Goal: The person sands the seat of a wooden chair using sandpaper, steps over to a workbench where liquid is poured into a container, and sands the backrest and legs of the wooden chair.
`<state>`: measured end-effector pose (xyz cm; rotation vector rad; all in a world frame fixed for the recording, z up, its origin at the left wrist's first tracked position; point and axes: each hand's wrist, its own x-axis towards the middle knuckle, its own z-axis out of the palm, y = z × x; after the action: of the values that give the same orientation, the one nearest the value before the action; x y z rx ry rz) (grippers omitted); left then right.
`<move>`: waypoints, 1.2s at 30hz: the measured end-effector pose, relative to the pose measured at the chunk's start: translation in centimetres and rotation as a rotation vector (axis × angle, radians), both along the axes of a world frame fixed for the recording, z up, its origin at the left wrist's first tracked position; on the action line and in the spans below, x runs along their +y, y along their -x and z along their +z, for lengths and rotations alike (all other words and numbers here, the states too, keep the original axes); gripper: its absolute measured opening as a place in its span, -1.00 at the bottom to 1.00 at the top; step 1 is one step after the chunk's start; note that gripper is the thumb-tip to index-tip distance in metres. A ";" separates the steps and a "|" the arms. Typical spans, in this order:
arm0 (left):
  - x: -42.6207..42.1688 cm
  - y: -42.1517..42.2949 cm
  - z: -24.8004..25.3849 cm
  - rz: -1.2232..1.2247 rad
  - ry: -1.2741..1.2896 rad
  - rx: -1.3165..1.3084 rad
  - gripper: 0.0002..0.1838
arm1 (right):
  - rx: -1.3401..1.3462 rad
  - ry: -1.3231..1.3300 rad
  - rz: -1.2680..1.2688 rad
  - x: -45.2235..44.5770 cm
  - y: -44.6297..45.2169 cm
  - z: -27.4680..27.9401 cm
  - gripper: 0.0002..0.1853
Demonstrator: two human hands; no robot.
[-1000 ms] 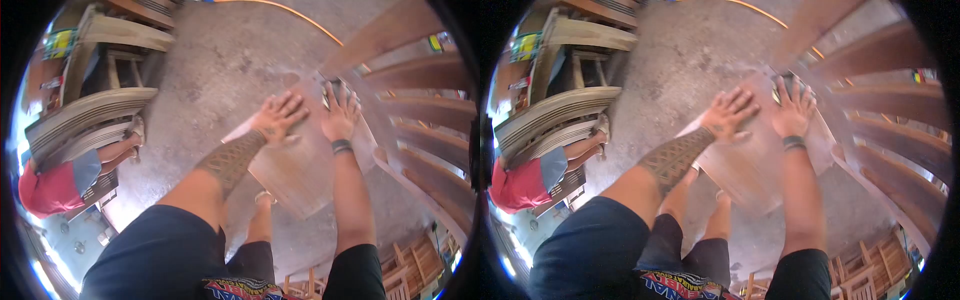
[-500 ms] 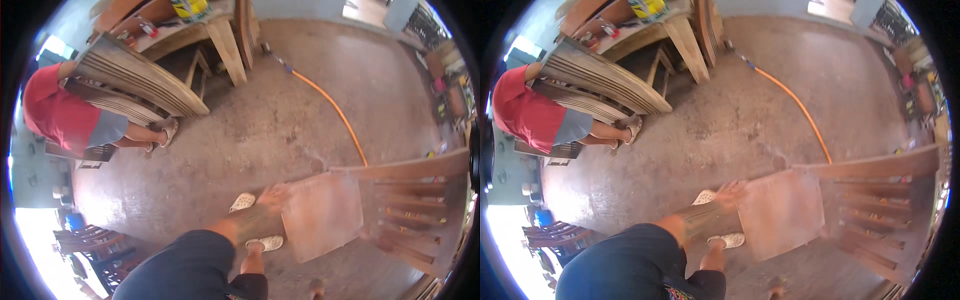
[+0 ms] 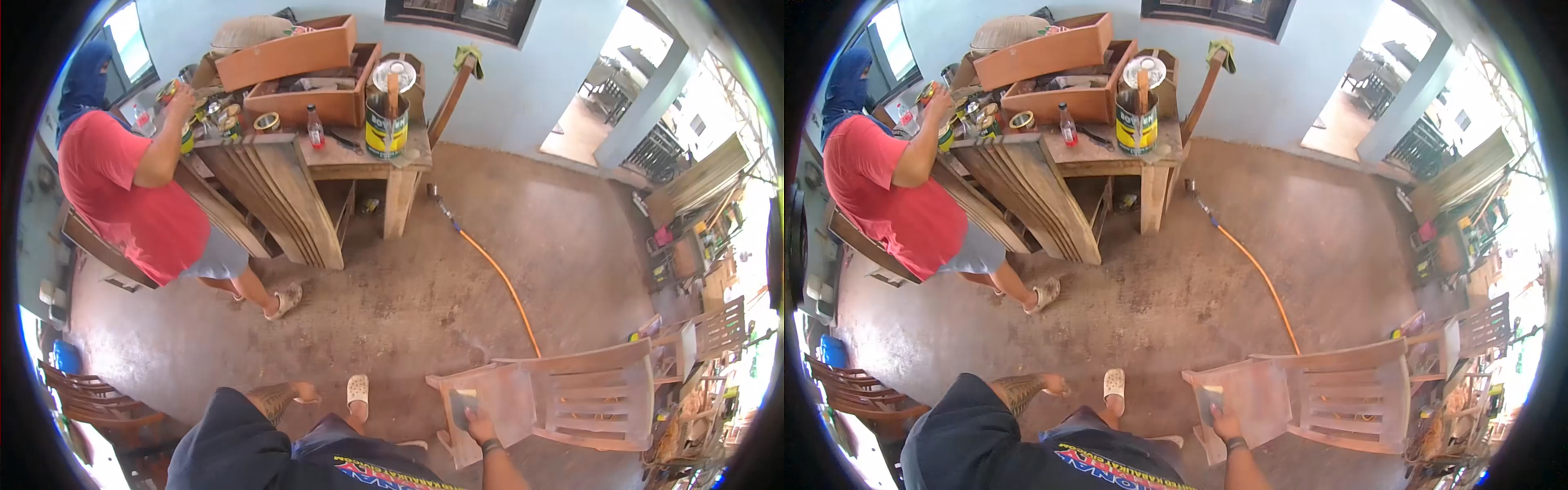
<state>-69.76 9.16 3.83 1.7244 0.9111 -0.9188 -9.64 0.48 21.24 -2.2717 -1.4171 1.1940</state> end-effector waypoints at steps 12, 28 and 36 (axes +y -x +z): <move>15.7 -18.2 10.8 0.822 0.065 -0.699 -0.46 | 0.521 0.049 0.150 22.4 10.5 5.1 -0.39; 42.2 -32.2 14.6 1.373 -0.691 -0.641 -0.68 | 0.608 0.253 0.708 56.0 -0.4 3.6 -0.41; 43.2 -27.4 12.2 1.721 -0.537 -0.608 -0.69 | 0.939 0.272 0.127 76.2 7.3 -1.0 -0.71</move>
<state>-42.40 52.35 16.05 0.8304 1.6989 0.9713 -16.94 76.69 20.27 -1.3549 -1.0447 2.1813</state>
